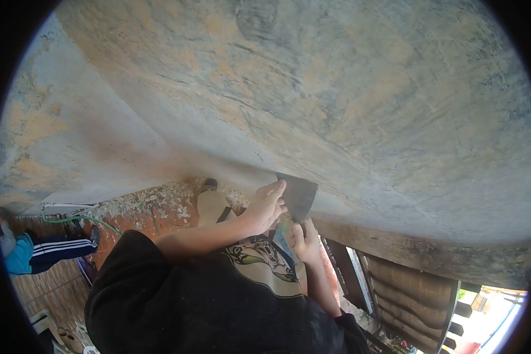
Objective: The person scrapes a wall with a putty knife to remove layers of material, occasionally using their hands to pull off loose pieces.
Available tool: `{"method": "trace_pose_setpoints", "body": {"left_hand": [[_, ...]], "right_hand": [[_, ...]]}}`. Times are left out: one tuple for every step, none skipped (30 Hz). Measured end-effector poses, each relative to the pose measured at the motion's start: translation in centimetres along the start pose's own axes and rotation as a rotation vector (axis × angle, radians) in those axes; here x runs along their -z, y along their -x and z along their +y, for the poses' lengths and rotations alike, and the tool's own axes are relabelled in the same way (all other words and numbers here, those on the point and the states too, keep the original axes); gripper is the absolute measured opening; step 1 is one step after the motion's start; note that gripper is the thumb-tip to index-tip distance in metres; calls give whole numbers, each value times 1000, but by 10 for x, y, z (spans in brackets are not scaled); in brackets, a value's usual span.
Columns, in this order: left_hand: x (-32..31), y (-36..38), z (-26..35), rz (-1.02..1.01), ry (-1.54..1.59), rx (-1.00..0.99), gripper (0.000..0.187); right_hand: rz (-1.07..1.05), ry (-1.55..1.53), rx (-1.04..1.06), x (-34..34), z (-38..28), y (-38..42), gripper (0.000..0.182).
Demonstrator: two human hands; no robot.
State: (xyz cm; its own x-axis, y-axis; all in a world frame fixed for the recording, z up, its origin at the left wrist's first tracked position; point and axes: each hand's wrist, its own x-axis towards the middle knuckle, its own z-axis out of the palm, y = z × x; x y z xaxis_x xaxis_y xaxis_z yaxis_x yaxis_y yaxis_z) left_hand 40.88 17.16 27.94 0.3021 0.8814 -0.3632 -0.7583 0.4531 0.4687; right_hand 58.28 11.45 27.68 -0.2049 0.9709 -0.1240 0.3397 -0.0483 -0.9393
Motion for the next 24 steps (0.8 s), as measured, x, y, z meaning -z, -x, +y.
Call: {"method": "trace_pose_setpoints", "body": {"left_hand": [[-1, 1, -2, 2, 5, -9, 35], [-4, 1, -3, 11, 12, -11, 35], [-6, 1, -2, 18, 17, -16, 34], [-8, 3, 0, 18, 74, -19, 31], [-10, 5, 7, 19, 73, -29, 31], [-11, 8, 12, 39, 93, -39, 32], [-11, 10, 16, 58, 117, -47, 33], [-9, 9, 17, 58, 121, -51, 33], [-5, 6, 19, 28, 131, -75, 34], [-3, 4, 20, -2, 142, -98, 36], [-4, 6, 21, -1, 147, -104, 36], [-5, 7, 22, -11, 145, -105, 38], [-8, 6, 24, -24, 146, -111, 39], [-10, 4, 25, -24, 156, -121, 39], [-9, 6, 26, -28, 160, -111, 40], [-10, 9, 24, -32, 163, -95, 40], [-13, 11, 24, -31, 165, -86, 40], [-18, 13, 26, -33, 172, -76, 41], [-20, 13, 26, -34, 176, -67, 41], [-20, 9, 16, -99, 176, -63, 42], [-29, 4, 10, -164, 175, -62, 42], [-37, 4, 5, -84, 197, -13, 42], [-36, 6, 2, -85, 205, -8, 42], [-32, 5, 2, -80, 220, -40, 42]], "right_hand": [[-8, 4, 5, 2, 10, 4, 23], [-22, -168, 18, 3, 11, 1, 29], [-37, -342, 34, 3, 10, -3, 36], [-66, -440, 40, 1, 8, -4, 44], [-74, -440, 47, -1, 11, -5, 44], [-78, -433, 47, -3, 16, -6, 43], [-83, -424, 45, -2, 19, -7, 42], [-87, -420, 46, -1, 14, -9, 42], [-99, -470, -11, 1, 7, -14, 42], [-111, -518, -71, 3, 3, -17, 42], [-116, -514, -70, 5, 4, -19, 42], [-144, -451, -35, 9, 5, -21, 43], [-173, -386, 5, 13, 6, -26, 43], [-135, -349, 7, 13, -5, -22, 41], [-138, -344, -6, 11, -14, -18, 41], [-112, -303, 5, 9, -23, -14, 39], [-85, -264, 25, 7, -26, -12, 37], [-83, -269, 17, 7, -22, -10, 37], [-77, -272, 18, 17, -15, -9, 37], [-70, -201, 49, 35, -7, -8, 36], [-63, -130, 85, 45, -9, -10, 35], [-90, -227, 54, 56, -15, -12, 34], [-94, -224, 25, 61, -18, -14, 32], [-77, -134, 55, 58, -23, -15, 31]]}}
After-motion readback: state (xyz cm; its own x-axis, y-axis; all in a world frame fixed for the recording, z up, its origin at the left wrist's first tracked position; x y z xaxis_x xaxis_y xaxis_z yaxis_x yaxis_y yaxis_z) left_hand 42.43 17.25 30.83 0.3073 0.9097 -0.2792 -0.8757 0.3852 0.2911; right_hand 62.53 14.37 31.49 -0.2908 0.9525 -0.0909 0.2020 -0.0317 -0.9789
